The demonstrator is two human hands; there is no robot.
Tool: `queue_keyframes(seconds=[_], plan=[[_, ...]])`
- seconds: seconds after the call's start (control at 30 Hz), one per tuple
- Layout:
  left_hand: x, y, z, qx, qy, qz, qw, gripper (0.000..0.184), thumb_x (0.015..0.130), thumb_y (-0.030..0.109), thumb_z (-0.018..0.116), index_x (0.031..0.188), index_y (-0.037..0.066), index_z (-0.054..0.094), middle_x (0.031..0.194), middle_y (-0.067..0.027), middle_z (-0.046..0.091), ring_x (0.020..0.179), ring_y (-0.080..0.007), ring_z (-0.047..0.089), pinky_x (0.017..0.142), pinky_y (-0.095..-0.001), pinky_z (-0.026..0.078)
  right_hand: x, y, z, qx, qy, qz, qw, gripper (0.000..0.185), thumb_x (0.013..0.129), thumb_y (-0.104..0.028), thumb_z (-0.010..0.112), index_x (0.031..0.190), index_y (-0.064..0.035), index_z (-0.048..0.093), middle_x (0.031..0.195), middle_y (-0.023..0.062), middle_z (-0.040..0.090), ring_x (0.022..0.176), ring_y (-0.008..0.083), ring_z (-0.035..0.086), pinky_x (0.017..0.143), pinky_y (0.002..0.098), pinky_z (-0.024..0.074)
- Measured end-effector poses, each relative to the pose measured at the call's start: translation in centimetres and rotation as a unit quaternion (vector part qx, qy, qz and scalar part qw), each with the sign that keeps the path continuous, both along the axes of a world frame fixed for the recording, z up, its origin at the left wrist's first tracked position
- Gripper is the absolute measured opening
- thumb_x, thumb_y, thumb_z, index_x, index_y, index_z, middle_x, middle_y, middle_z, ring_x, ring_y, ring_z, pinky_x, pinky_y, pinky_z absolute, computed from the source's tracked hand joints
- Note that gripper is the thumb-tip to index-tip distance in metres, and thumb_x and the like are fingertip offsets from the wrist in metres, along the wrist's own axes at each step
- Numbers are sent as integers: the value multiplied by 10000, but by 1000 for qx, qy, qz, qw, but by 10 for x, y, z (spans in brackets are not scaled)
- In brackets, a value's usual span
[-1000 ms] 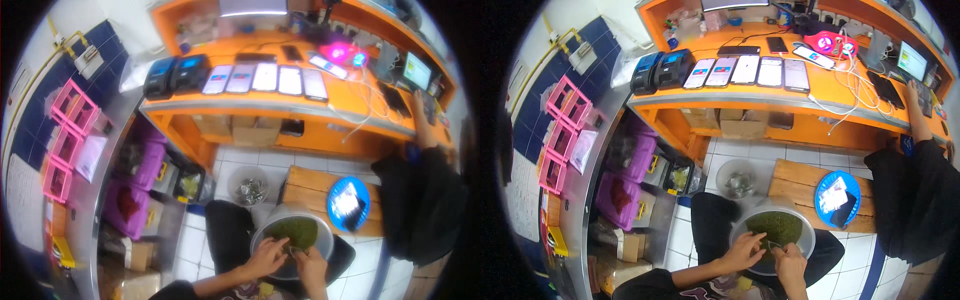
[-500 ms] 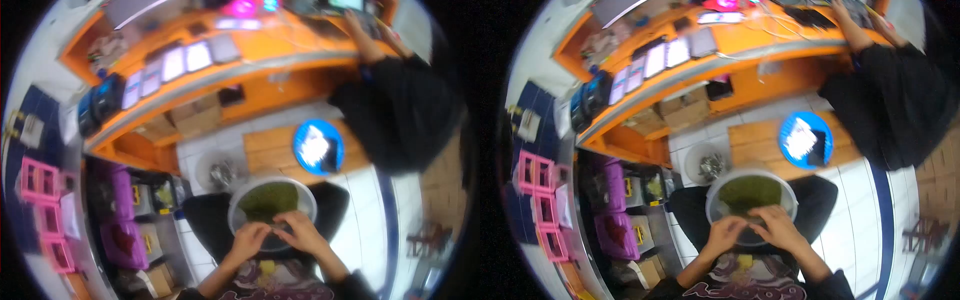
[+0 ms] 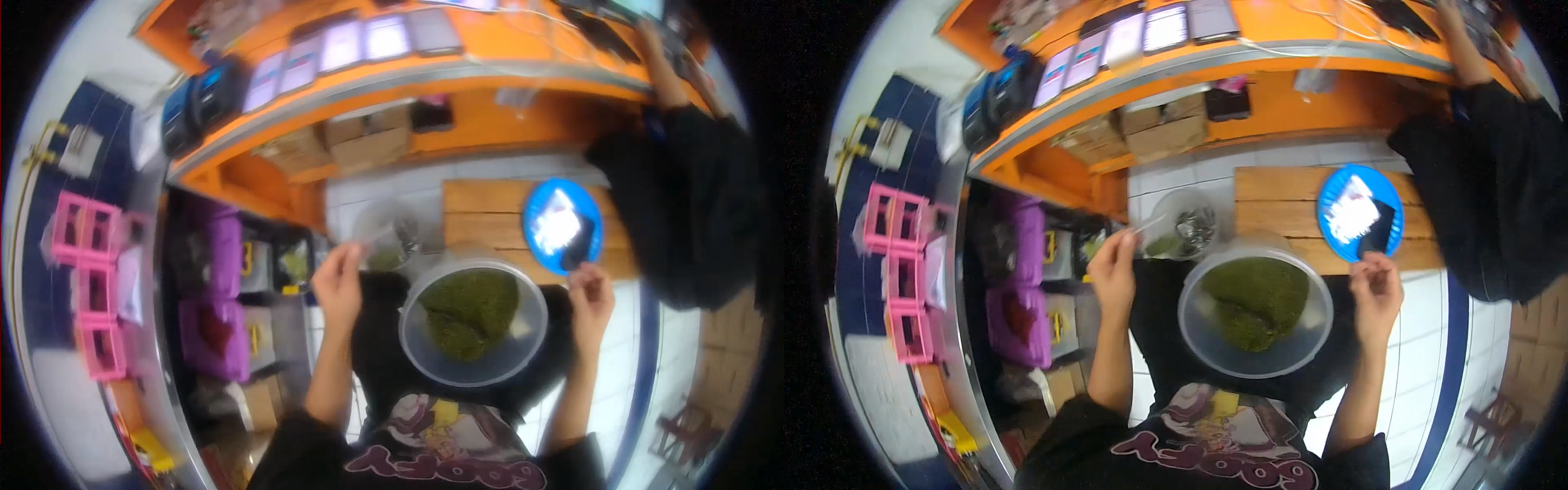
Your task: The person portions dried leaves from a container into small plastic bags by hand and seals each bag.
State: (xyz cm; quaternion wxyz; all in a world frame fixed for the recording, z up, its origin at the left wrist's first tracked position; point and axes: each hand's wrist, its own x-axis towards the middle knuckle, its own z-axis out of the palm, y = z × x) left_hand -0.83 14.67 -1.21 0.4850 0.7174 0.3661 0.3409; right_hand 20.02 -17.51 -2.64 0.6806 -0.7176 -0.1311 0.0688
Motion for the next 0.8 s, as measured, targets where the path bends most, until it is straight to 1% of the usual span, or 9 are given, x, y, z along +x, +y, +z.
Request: queue_keyframes(seconds=[0.1,0.13,0.17,0.2,0.27,0.47,0.67,0.7,0.8], plan=[[-4,31,-50,24,63,-13,998,413,1019,256,540,1264,-70,608,1224,-224,667,1183,-257,618,1018,-340,445,63,0,-97,-228,-71,23,971,207,922,-82,645,1110,2,658,917,107,701,814,160,649,743,300,508],[-5,28,-49,27,57,-9,998,413,1019,256,540,1264,-70,608,1224,-224,667,1183,-257,618,1018,-340,445,78,1,-130,-312,-82,41,946,227,923,-112,645,1118,1,670,943,144,713,821,193,668,747,321,516],[-10,24,-49,31,49,5,998,411,1021,242,532,1275,-74,597,1231,-219,665,1183,-251,617,1020,-338,444,84,1,-157,-392,-150,31,907,299,907,-181,663,1154,-11,669,1023,201,703,886,307,694,781,406,530],[-17,18,-50,33,45,19,998,408,1024,229,524,1286,-78,585,1238,-215,663,1183,-245,616,1022,-335,442,88,2,-179,-390,-151,33,908,299,907,-181,663,1154,-11,669,1023,201,703,886,307,694,781,406,530],[-35,14,-55,12,32,38,999,422,1028,222,513,1315,-85,557,1249,-212,658,1188,-239,610,1027,-335,439,89,8,-205,-494,-168,-12,853,307,888,-221,682,1143,-49,679,1066,212,689,955,394,671,826,479,519],[-81,11,-44,-50,16,147,988,379,1026,174,520,1294,-89,574,1221,-197,667,1156,-221,620,1009,-310,449,95,17,-206,-542,-115,-2,833,300,859,-229,717,1123,-90,691,1050,213,687,962,404,664,823,498,514],[-72,-10,-38,-124,-43,122,984,354,1008,174,580,1269,-65,584,1126,-124,690,1039,-166,640,925,-271,487,99,18,-213,-488,-112,-57,864,307,816,-183,761,1090,-71,679,956,209,705,870,413,679,754,500,516],[-67,-16,-40,-134,-65,114,982,281,986,120,604,1225,-27,625,1053,-77,700,966,-123,637,902,-263,488,103,15,-217,-475,-126,-33,870,261,822,-192,751,1039,-60,690,920,224,700,848,422,679,733,504,515],[-54,-31,-26,-77,30,66,994,228,958,158,665,1121,-1,668,794,5,651,751,-66,594,742,-233,489,104,19,-215,-466,-131,-21,875,195,841,-193,727,973,-52,703,898,233,692,838,426,675,733,504,515]])
